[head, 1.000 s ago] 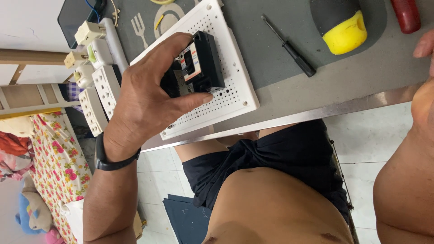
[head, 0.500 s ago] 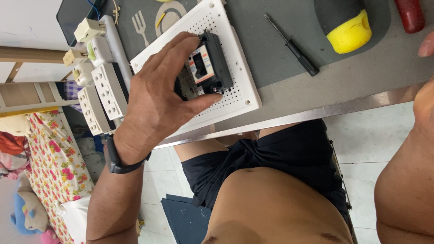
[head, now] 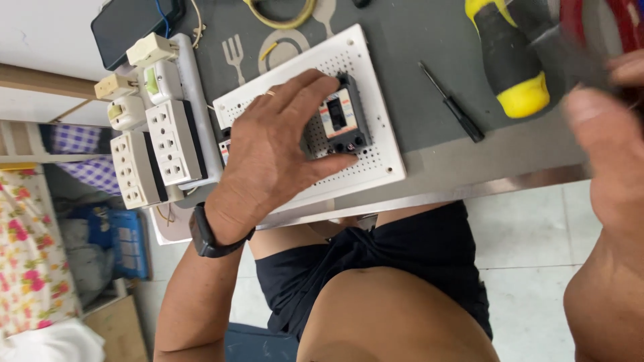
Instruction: Attaching and securing electrical circuit breakers onto a perforated mounting board using a screwdriver.
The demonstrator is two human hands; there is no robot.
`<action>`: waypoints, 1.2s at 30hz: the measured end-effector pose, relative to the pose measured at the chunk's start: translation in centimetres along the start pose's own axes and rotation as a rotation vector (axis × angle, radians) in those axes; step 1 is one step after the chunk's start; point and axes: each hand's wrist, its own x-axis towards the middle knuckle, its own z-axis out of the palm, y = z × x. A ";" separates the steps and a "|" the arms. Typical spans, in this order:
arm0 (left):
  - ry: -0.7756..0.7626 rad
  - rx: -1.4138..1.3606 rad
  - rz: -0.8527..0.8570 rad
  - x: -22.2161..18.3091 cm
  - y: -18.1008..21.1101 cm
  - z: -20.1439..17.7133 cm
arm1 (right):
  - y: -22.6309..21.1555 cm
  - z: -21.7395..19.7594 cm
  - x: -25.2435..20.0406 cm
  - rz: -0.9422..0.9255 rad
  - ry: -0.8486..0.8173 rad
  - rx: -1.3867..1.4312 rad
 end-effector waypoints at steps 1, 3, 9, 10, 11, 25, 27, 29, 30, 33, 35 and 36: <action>0.013 -0.007 -0.001 0.0 -0.2 0.2 | -1.1 0.1 0.6 -0.009 -0.002 -0.012; 0.010 -0.015 0.005 -0.1 -0.5 0.4 | -3.4 0.2 2.1 -0.042 -0.003 0.065; 0.037 -0.091 0.039 0.0 -0.6 0.1 | -9.4 0.9 6.9 -0.105 -0.197 -0.005; 0.052 -0.096 0.034 -0.1 -0.7 0.2 | -9.8 1.2 7.3 -0.118 -0.203 -0.015; 0.079 -0.087 0.047 -0.2 -0.8 0.4 | -10.2 1.3 7.7 -0.080 -0.191 -0.008; 0.137 -0.108 -0.013 -0.6 -0.9 1.5 | -14.1 4.3 12.5 -0.179 -0.326 -0.124; 0.120 -0.091 -0.011 -0.5 -0.8 1.2 | -14.0 4.6 12.8 -0.150 -0.345 -0.190; 0.114 -0.114 -0.017 -0.5 -0.9 1.2 | -13.8 4.8 13.1 -0.166 -0.369 -0.180; 0.111 -0.131 -0.017 -0.5 -0.9 1.2 | -13.7 4.8 13.2 -0.185 -0.383 -0.168; 0.111 -0.072 -0.022 -0.3 -0.9 1.0 | -14.2 5.3 13.4 -0.189 -0.402 -0.267; 0.106 -0.086 -0.018 -0.4 -0.9 1.0 | -14.0 5.1 13.2 -0.215 -0.392 -0.220; 0.101 -0.096 -0.014 -0.4 -0.9 0.9 | -13.9 4.9 13.1 -0.243 -0.379 -0.172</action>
